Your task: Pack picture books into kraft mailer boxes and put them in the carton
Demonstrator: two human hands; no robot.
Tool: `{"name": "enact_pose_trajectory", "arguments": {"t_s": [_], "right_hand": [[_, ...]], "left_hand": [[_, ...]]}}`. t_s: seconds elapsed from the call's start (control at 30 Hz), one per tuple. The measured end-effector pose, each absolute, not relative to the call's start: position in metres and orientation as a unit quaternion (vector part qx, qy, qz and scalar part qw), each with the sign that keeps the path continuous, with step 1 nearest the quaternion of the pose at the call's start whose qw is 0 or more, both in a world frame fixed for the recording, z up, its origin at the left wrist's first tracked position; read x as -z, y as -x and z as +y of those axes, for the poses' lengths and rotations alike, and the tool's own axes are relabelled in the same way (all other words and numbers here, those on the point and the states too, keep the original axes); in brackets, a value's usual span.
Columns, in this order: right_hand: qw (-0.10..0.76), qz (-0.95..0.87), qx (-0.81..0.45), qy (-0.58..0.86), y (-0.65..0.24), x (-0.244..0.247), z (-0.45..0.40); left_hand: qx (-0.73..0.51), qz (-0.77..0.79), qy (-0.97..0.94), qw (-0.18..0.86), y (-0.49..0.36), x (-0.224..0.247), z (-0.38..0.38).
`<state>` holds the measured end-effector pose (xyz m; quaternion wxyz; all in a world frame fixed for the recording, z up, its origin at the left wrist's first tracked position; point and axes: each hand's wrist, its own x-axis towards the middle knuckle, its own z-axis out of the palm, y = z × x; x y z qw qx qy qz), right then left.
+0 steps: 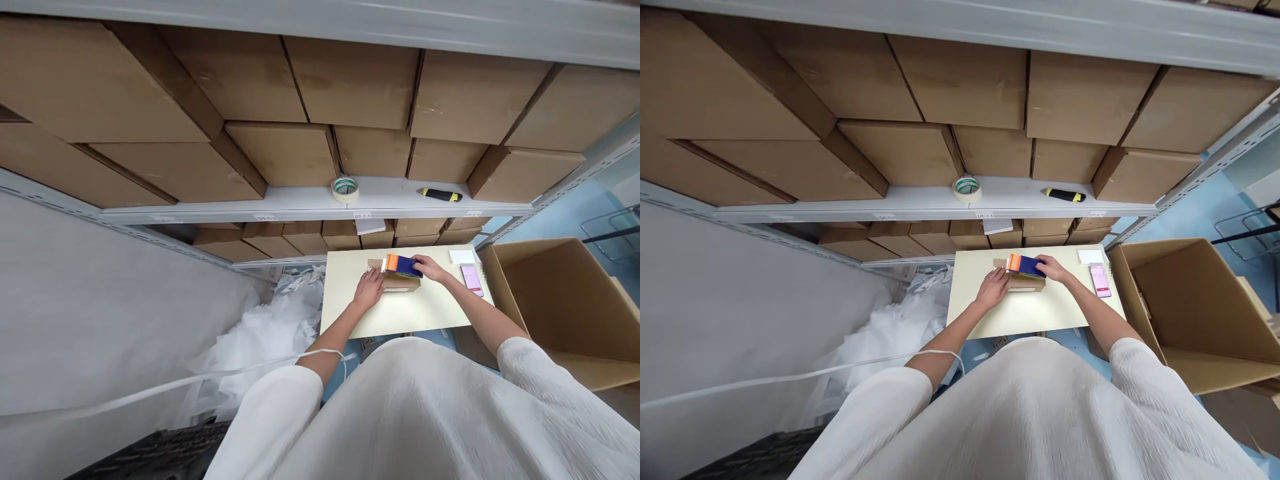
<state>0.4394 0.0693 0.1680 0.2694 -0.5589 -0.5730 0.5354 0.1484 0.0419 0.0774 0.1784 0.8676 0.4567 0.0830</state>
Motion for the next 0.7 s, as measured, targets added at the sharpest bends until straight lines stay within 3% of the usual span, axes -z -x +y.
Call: {"name": "enact_pose_trajectory", "arguments": {"t_s": [0.2,0.43,0.7], "right_hand": [[0.269,-0.634,-0.46,0.561,-0.438,-0.171,0.068],[0.153,-0.732,-0.336,0.572,-0.447,-0.183,0.062],[0.146,-0.737,-0.334,0.569,-0.465,-0.177,0.058]], "left_hand": [[-0.069,0.459,-0.867,0.183,-0.149,-0.08,0.043],[-0.071,0.457,-0.868,0.182,-0.148,-0.078,0.043],[-0.087,0.478,-0.839,0.245,-0.147,-0.093,0.05]]}}
